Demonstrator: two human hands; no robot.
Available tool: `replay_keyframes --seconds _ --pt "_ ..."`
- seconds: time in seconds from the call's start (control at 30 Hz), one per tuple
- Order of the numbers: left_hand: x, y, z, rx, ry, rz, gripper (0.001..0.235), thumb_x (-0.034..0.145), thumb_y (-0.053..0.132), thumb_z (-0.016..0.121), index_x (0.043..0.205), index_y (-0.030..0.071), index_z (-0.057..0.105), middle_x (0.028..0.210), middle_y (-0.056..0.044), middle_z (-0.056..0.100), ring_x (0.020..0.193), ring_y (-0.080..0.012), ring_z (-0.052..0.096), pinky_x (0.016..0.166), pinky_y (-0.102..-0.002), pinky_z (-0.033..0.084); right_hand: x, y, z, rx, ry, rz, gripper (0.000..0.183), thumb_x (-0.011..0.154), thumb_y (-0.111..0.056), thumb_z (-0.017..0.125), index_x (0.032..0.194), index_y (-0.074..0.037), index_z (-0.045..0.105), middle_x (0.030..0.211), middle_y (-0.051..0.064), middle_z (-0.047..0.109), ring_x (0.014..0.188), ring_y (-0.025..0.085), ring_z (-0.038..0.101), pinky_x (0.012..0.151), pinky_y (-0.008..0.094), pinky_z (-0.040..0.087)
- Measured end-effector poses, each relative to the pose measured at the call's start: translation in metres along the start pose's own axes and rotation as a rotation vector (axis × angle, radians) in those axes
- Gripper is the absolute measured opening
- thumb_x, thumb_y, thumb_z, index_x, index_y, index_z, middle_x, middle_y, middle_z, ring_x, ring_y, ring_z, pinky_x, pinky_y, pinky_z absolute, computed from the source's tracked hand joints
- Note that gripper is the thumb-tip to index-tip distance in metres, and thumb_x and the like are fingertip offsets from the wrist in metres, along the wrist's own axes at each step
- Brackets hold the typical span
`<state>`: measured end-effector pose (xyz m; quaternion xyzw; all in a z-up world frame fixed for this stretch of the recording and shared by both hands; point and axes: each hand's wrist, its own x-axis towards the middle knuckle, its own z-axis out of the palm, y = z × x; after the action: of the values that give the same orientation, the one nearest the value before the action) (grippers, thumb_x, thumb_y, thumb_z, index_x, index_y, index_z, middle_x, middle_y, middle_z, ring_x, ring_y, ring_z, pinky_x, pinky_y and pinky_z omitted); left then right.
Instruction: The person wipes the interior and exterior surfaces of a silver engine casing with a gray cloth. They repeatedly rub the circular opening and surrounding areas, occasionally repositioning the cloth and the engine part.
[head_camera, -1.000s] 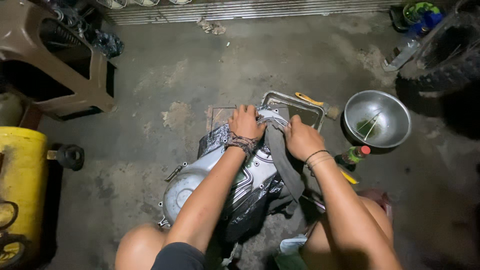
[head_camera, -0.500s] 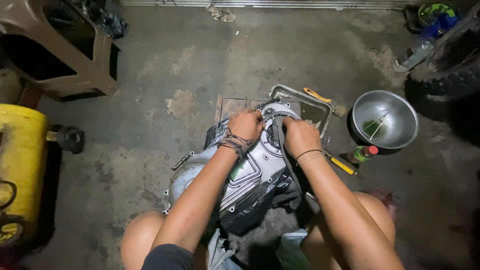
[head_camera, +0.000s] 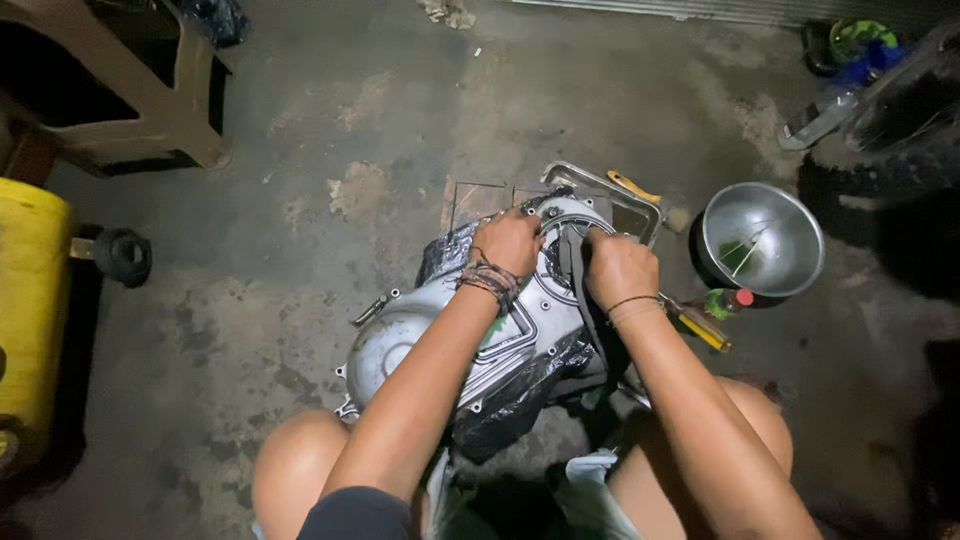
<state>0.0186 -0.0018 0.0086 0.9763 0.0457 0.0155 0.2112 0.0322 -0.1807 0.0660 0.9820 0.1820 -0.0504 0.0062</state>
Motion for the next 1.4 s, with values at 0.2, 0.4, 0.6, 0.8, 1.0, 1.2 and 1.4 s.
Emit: replay_keyframes --seconds 0.2,0.4,0.6,0.8,1.0,1.2,1.4 --pt "0.006 0.003 0.005 0.017 0.018 -0.013 0.017 0.093 0.032 0.065 0.105 0.023 0.073 0.103 -0.01 0.069 0.107 -0.0346 0.071 0.096 -0.053 0.054 -0.006 -0.01 0.002 0.012 -0.053 -0.02 0.034 0.098 -0.012 0.047 0.121 -0.026 0.068 0.103 0.012 0.077 0.1 0.04 0.076 0.088 0.055 0.06" --pt "0.006 0.004 0.012 -0.031 0.076 -0.019 0.019 0.093 0.029 0.067 0.108 0.02 0.074 0.103 -0.014 0.067 0.104 -0.0376 0.071 0.088 -0.053 0.059 -0.009 -0.015 0.007 -0.002 -0.065 0.079 0.035 0.101 -0.011 0.042 0.125 -0.022 0.065 0.103 0.017 0.076 0.102 0.042 0.075 0.091 0.055 0.059" --pt "0.005 -0.003 0.015 -0.068 0.052 -0.019 0.019 0.093 0.029 0.068 0.109 0.021 0.074 0.104 -0.013 0.067 0.105 -0.0371 0.071 0.088 -0.053 0.06 -0.003 -0.012 0.011 0.024 -0.042 0.109 0.04 0.102 -0.012 0.042 0.131 -0.028 0.064 0.102 0.016 0.077 0.105 0.041 0.074 0.091 0.055 0.059" --pt "0.001 0.008 -0.006 -0.091 0.02 -0.048 0.02 0.094 0.026 0.066 0.11 0.017 0.074 0.108 -0.015 0.068 0.105 -0.038 0.071 0.088 -0.053 0.06 0.004 -0.024 0.029 0.12 -0.077 0.121 0.03 0.097 -0.012 0.055 0.124 -0.019 0.065 0.104 0.022 0.076 0.106 0.044 0.073 0.09 0.058 0.059" --pt "0.001 0.003 0.0 -0.099 -0.012 -0.072 0.022 0.09 0.024 0.073 0.106 0.01 0.075 0.104 -0.018 0.069 0.103 -0.0395 0.072 0.086 -0.053 0.062 0.003 -0.013 0.02 0.127 -0.077 0.154 0.038 0.099 -0.01 0.048 0.132 -0.021 0.065 0.106 0.02 0.076 0.107 0.044 0.073 0.091 0.058 0.058" --pt "-0.077 0.092 -0.027 -0.308 -0.148 -0.061 0.025 0.091 0.026 0.066 0.107 0.01 0.075 0.1 -0.015 0.075 0.101 -0.0381 0.075 0.088 -0.052 0.063 0.038 0.023 0.025 0.191 -0.124 0.066 0.031 0.087 -0.015 0.064 0.111 -0.025 0.08 0.1 0.016 0.079 0.108 0.04 0.073 0.089 0.054 0.059" --pt "-0.128 0.127 0.039 -1.172 -0.247 -0.451 0.059 0.095 0.032 0.07 0.142 0.004 0.05 0.11 -0.015 0.072 0.09 -0.0235 0.074 0.076 -0.033 0.063 0.066 0.029 0.023 0.205 -0.182 0.079 0.029 0.085 -0.017 0.063 0.102 -0.031 0.083 0.102 0.015 0.08 0.109 0.038 0.072 0.095 0.049 0.058"
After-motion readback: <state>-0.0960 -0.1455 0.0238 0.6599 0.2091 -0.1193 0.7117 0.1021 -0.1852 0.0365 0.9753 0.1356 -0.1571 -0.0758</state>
